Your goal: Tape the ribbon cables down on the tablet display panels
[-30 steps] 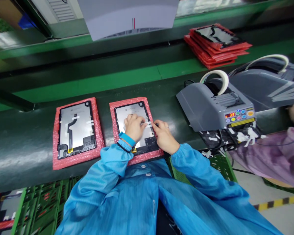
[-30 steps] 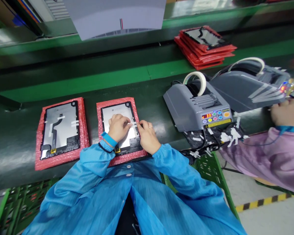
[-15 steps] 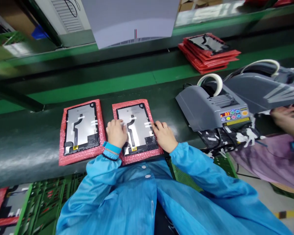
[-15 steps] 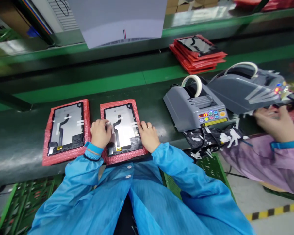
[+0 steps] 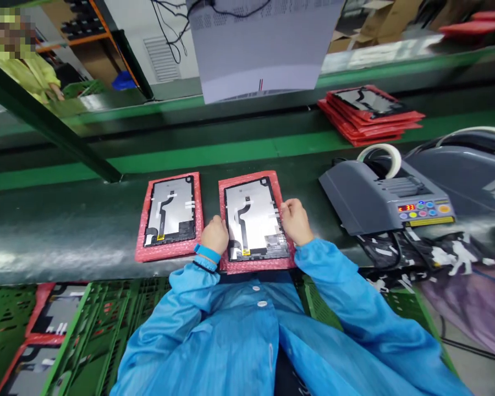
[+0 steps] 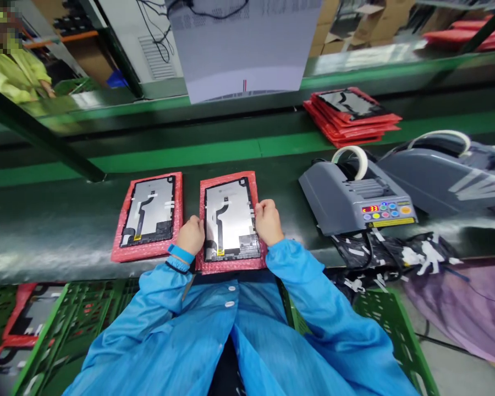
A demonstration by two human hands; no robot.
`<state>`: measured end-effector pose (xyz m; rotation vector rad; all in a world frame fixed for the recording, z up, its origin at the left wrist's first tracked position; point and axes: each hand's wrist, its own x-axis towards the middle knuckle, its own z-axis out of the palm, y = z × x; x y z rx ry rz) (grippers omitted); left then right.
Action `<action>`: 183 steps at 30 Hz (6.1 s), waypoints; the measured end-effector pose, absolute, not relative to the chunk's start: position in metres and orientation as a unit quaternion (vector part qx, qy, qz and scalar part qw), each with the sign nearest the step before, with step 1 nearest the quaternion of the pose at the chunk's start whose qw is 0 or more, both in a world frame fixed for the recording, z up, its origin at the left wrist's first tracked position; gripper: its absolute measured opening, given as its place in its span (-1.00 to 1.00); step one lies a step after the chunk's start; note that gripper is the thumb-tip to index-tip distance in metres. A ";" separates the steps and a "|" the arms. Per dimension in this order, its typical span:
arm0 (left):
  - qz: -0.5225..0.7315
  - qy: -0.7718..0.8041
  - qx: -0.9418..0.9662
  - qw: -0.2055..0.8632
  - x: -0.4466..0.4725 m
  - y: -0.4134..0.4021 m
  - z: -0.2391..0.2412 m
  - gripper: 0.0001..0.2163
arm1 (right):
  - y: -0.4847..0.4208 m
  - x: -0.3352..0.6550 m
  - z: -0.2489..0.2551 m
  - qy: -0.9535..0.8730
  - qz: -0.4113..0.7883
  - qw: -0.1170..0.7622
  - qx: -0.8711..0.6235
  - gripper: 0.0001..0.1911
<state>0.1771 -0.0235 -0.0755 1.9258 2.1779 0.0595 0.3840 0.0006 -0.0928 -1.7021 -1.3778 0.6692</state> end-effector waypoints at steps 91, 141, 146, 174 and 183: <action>0.058 0.493 0.863 0.091 0.182 0.003 -0.093 -0.57 | 0.007 0.376 -0.073 -0.632 0.112 0.221 -0.734 -0.84; 0.305 0.286 0.862 0.287 0.282 0.003 -0.045 -0.78 | -0.100 0.473 -0.050 -0.465 0.240 0.597 -0.608 -0.58; 0.295 0.296 0.844 0.337 0.275 0.002 -0.040 -0.85 | -0.073 0.441 -0.049 -0.539 0.328 0.532 -0.565 -0.60; 0.109 0.588 0.770 0.220 0.255 0.008 -0.073 -0.86 | -0.004 0.406 -0.099 -0.500 0.431 0.434 -0.614 -0.57; 0.081 0.598 0.771 0.204 0.258 0.006 -0.080 -0.84 | -0.003 0.404 -0.104 -0.540 0.389 0.373 -0.646 -0.63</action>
